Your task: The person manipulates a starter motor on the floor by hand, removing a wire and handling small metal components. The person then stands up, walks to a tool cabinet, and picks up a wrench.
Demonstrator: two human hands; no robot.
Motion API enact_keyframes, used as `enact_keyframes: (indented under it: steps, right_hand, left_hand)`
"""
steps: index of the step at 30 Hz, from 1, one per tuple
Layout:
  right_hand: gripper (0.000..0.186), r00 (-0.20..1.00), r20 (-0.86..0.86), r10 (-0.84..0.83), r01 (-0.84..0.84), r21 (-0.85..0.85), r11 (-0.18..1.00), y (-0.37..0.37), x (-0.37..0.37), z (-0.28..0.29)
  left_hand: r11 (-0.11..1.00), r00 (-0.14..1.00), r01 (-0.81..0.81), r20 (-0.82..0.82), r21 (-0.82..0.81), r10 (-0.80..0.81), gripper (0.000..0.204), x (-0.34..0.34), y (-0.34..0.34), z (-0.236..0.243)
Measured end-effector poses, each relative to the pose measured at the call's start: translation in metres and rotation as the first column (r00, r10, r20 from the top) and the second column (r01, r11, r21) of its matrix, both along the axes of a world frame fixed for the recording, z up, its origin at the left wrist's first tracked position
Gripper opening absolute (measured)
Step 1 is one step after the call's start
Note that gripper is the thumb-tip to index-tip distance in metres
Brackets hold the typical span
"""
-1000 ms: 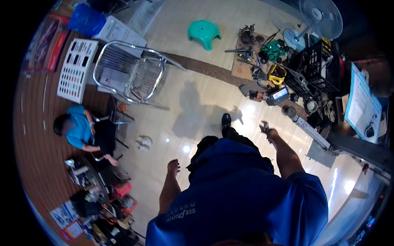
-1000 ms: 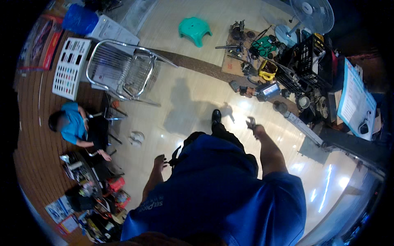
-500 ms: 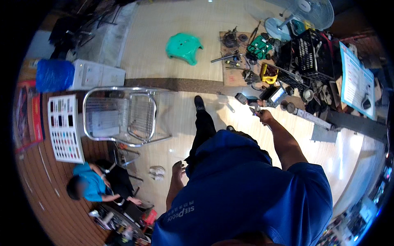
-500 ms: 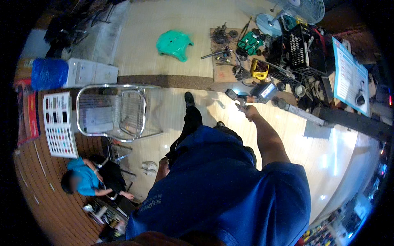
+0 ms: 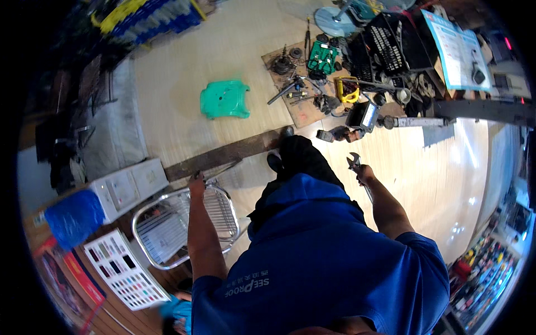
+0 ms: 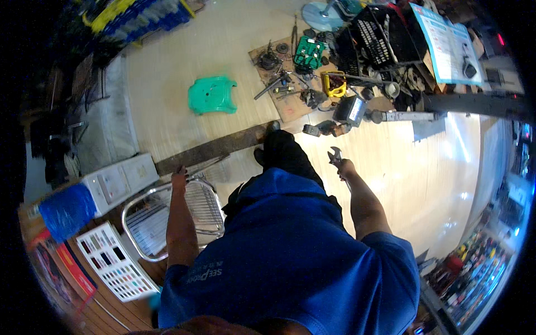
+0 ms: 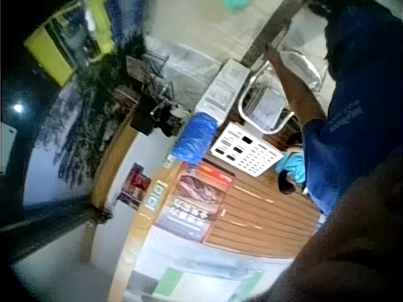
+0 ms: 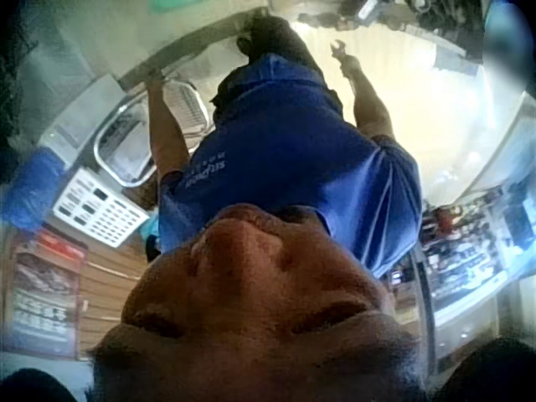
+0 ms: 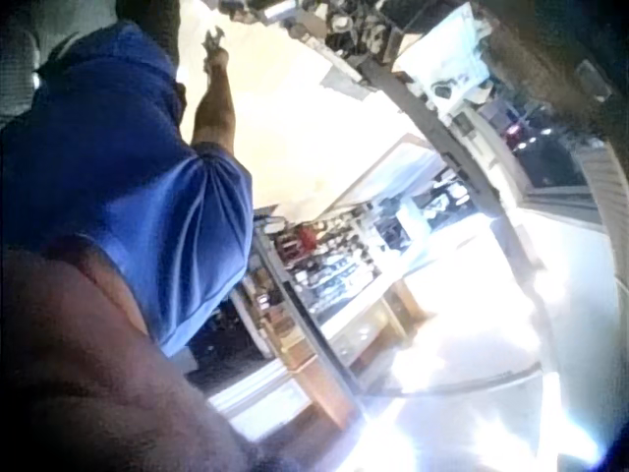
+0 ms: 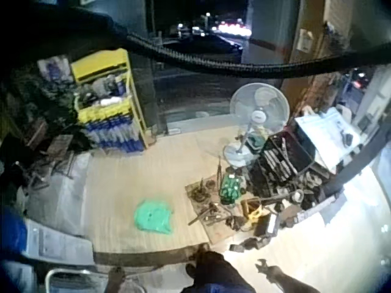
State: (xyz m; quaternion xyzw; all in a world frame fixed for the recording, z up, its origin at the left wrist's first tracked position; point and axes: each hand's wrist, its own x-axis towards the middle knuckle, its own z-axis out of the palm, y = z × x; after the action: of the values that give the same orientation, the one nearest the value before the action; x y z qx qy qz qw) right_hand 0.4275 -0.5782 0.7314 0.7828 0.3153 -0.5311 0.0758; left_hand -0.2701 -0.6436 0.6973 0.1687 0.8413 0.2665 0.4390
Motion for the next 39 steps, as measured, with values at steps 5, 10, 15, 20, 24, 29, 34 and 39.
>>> enact_keyframes:
  steps: [5,10,15,20,24,29,34,39]
  right_hand:
    - [0.046,0.996,-0.089,0.003,-0.001,0.018,1.0,0.044,-0.045,-0.021]
    - [0.052,0.998,-0.034,-0.046,0.044,-0.061,0.997,0.099,-0.055,-0.045]
    - [0.048,0.993,-0.056,-0.1,0.105,0.084,0.991,0.196,-0.084,-0.04]
    - [0.053,0.993,0.072,0.09,-0.113,0.466,0.877,0.277,-0.09,-0.06]
    - [0.049,0.988,-0.078,-0.133,0.153,0.399,0.904,0.333,-0.113,-0.028]
    - [0.044,0.987,0.041,-0.157,0.116,0.495,0.861,0.354,-0.116,-0.038]
    - [0.038,0.886,-0.056,-0.46,0.432,0.455,0.778,0.376,-0.153,-0.029]
    - [0.027,0.675,-0.105,-0.73,0.677,0.48,0.557,0.41,-0.202,-0.073]
  left_hand:
    - [0.934,0.921,0.357,-0.169,0.005,-0.352,0.046,-0.025,0.115,-0.024]
    - [0.915,0.914,0.399,0.111,-0.061,-0.391,0.047,-0.003,0.161,-0.022]
    - [0.882,0.972,0.167,0.221,-0.44,-0.074,0.047,-0.038,0.178,0.007]
    - [0.929,0.965,0.128,0.258,-0.347,-0.036,0.052,-0.079,0.263,0.014]
    - [0.93,0.936,0.277,0.285,-0.241,-0.206,0.06,-0.054,0.406,0.055]
    - [0.85,0.825,0.524,0.276,-0.049,-0.493,0.044,0.039,0.612,0.06]
    - [0.646,0.579,0.763,0.418,0.025,-0.7,0.043,0.15,0.752,0.027]
    - [0.474,0.374,0.88,0.57,0.031,-0.731,0.048,0.218,0.811,-0.062]
